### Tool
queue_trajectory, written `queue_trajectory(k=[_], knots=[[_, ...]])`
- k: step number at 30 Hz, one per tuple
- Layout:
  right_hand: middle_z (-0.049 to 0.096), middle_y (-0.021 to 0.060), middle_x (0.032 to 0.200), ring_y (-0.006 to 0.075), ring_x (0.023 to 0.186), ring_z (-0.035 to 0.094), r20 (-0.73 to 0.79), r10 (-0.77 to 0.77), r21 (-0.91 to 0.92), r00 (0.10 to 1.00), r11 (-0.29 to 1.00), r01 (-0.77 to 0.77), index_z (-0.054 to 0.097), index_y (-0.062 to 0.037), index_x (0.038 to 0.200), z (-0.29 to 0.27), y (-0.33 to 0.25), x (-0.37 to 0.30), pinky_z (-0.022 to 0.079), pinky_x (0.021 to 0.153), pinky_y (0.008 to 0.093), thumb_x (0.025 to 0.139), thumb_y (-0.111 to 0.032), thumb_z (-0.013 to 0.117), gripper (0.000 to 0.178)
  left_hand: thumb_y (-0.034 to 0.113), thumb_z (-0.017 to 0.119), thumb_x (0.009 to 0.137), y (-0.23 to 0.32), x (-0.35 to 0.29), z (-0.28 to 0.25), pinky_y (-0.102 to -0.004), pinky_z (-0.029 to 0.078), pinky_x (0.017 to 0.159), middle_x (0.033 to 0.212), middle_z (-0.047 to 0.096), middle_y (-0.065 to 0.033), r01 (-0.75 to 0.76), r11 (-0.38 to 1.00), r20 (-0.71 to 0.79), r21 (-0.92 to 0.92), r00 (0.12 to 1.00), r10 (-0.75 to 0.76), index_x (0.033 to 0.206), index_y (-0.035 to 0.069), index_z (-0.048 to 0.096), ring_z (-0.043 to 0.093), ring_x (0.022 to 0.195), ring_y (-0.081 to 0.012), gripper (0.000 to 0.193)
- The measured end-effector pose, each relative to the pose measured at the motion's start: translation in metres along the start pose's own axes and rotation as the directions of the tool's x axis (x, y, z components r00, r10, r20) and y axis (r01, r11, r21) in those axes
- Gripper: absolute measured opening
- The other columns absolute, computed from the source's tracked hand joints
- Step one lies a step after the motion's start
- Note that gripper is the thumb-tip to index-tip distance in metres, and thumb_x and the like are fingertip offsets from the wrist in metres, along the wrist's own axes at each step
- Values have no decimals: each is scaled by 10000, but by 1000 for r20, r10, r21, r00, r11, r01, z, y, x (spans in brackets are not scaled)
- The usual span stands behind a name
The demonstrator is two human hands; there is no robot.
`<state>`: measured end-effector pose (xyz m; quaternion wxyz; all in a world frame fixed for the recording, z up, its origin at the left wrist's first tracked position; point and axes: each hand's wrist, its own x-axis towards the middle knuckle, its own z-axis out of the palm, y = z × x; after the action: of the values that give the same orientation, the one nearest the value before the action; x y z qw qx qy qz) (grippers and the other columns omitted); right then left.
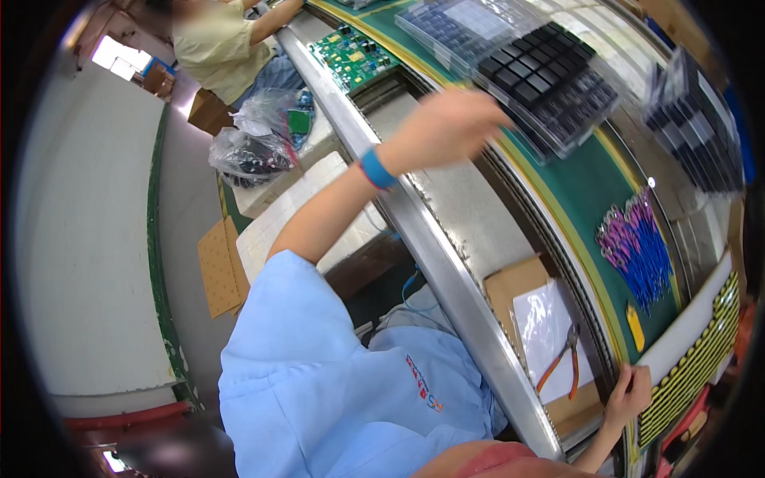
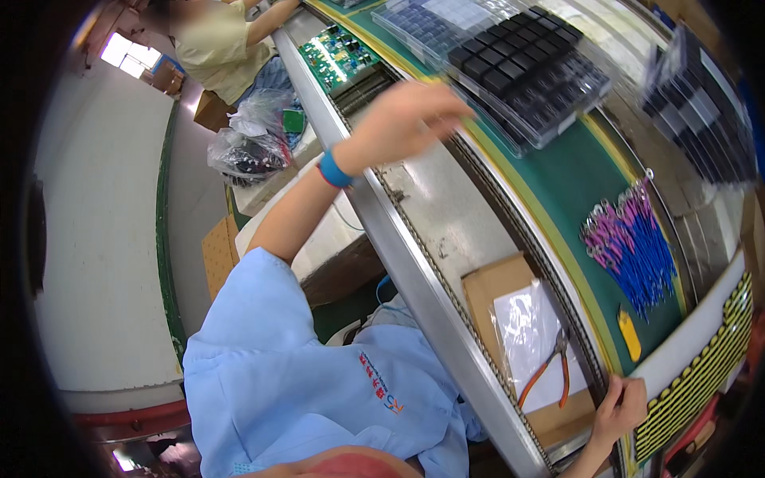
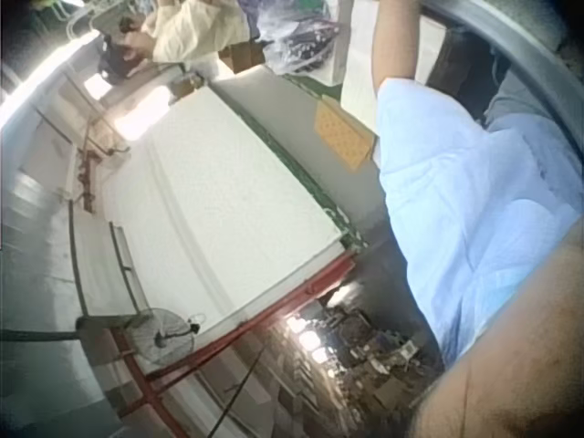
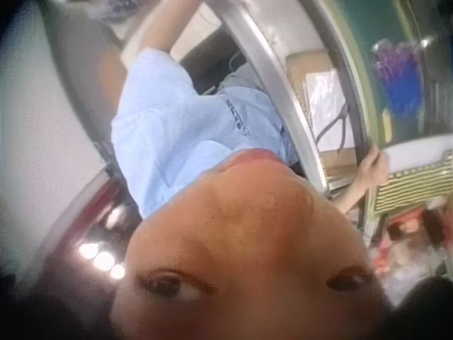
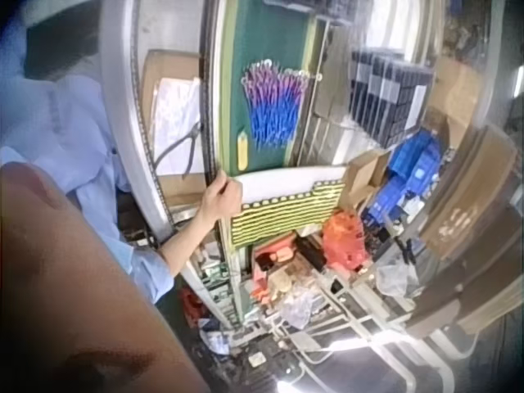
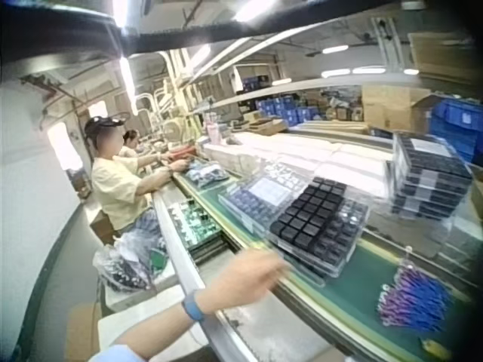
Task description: Assemble electronic components onto a printed circuit board on a production line.
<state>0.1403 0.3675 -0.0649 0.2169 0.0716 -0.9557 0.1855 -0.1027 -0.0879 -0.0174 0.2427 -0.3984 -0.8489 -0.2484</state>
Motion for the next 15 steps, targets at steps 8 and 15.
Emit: queue_trajectory(k=[8, 15], knots=[[312, 109, 647, 228, 571, 314, 44, 110, 16, 993, 994, -111, 386, 21, 714, -3, 29, -15, 277, 532, 371, 969, -63, 549, 315, 114, 522, 929, -248, -132, -82, -397, 500, 868, 1080, 681, -162, 718, 685, -595, 125, 607, -527, 1151, 59, 656, 651, 1016, -328, 265], [639, 191, 744, 341, 621, 550, 190, 272, -235, 943, 946, -226, 663, -25, 830, -17, -4, 9, 465, 583, 413, 972, -280, 581, 303, 395, 370, 1000, -324, -149, -106, -541, 322, 1006, 1280, 620, -179, 861, 429, -488, 274, 509, -709, 1477, 105, 368, 568, 1207, -349, 558]])
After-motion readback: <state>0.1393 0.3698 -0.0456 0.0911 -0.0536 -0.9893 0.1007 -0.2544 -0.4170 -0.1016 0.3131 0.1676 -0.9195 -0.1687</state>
